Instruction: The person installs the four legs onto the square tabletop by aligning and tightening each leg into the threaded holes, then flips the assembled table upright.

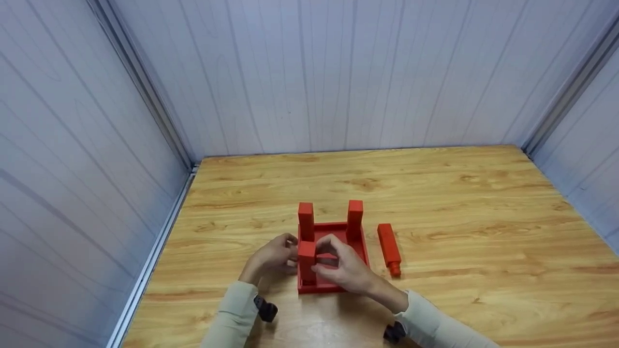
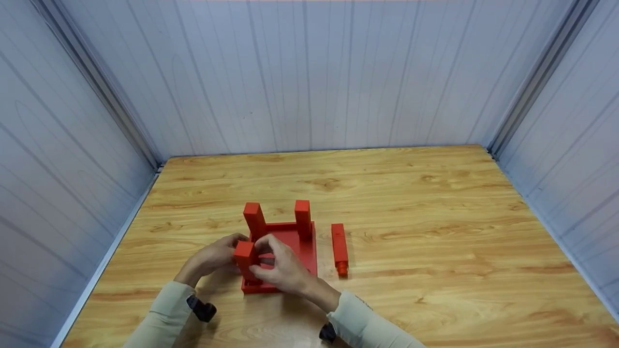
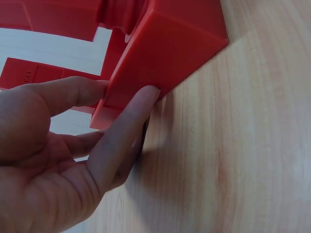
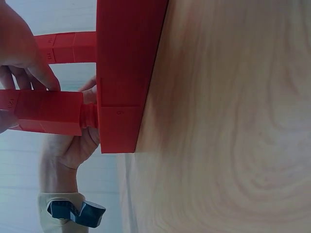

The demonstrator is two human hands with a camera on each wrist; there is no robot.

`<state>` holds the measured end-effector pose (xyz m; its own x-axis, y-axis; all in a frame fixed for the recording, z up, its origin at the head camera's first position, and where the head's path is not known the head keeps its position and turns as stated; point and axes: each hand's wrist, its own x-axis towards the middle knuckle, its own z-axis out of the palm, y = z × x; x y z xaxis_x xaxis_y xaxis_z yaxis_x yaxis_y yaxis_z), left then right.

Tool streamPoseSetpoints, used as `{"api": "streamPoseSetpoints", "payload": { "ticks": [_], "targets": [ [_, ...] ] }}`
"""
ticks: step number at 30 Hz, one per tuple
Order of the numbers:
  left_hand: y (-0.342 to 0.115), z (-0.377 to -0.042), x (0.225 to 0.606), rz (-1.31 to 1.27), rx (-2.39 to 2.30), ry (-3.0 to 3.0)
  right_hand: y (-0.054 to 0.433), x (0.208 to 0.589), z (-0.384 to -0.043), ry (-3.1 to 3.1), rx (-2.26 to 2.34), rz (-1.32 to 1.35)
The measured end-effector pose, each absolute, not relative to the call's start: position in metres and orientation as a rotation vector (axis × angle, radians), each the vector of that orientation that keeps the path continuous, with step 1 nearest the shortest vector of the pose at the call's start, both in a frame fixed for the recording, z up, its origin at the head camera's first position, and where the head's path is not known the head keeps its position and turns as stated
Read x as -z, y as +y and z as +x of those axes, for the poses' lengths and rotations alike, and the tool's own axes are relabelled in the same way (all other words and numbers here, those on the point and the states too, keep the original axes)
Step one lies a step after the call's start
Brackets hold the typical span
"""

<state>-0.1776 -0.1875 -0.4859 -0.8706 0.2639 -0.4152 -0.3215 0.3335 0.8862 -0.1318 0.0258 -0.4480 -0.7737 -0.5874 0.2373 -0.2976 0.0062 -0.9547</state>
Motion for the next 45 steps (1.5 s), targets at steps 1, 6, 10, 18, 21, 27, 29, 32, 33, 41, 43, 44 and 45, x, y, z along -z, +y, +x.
{"api": "streamPoseSetpoints", "payload": {
  "ticks": [1,6,10,18,21,27,29,32,33,41,43,44,45],
  "targets": [
    [-0.187,-0.178,0.485,-0.045,-1.558,2.119,0.026,0.448,-0.132,2.053,1.841,-0.926],
    [-0.187,-0.178,0.484,-0.058,-1.549,2.128,0.026,0.448,-0.131,2.072,1.810,-0.908],
    [-0.186,-0.177,0.484,-0.074,-1.558,2.116,0.026,0.447,-0.131,2.077,1.791,-0.895],
    [-0.187,-0.178,0.484,-0.067,-1.563,2.110,0.025,0.447,-0.132,2.073,1.801,-0.943],
    [-0.187,-0.179,0.484,-0.069,-1.564,2.105,0.024,0.451,-0.134,2.100,1.790,-1.005],
    [-0.188,-0.178,0.483,-0.066,-1.549,2.104,0.024,0.443,-0.133,2.152,1.715,-1.072],
    [-0.189,-0.178,0.483,-0.050,-1.547,2.111,0.024,0.443,-0.133,2.153,1.711,-1.115],
    [-0.189,-0.178,0.484,-0.037,-1.547,2.125,0.024,0.442,-0.132,2.169,1.702,-1.161],
    [-0.189,-0.178,0.484,-0.032,-1.549,2.129,0.024,0.441,-0.133,2.170,1.702,-1.164],
    [-0.189,-0.177,0.484,-0.052,-1.540,2.138,0.023,0.440,-0.133,2.170,1.727,-1.131],
    [-0.189,-0.177,0.485,-0.059,-1.544,2.131,0.023,0.443,-0.134,2.175,1.731,-1.141],
    [-0.189,-0.177,0.484,-0.064,-1.548,2.125,0.023,0.445,-0.135,2.174,1.733,-1.143],
    [-0.189,-0.177,0.485,-0.067,-1.551,2.120,0.023,0.448,-0.137,2.170,1.737,-1.146]
  ]
}}
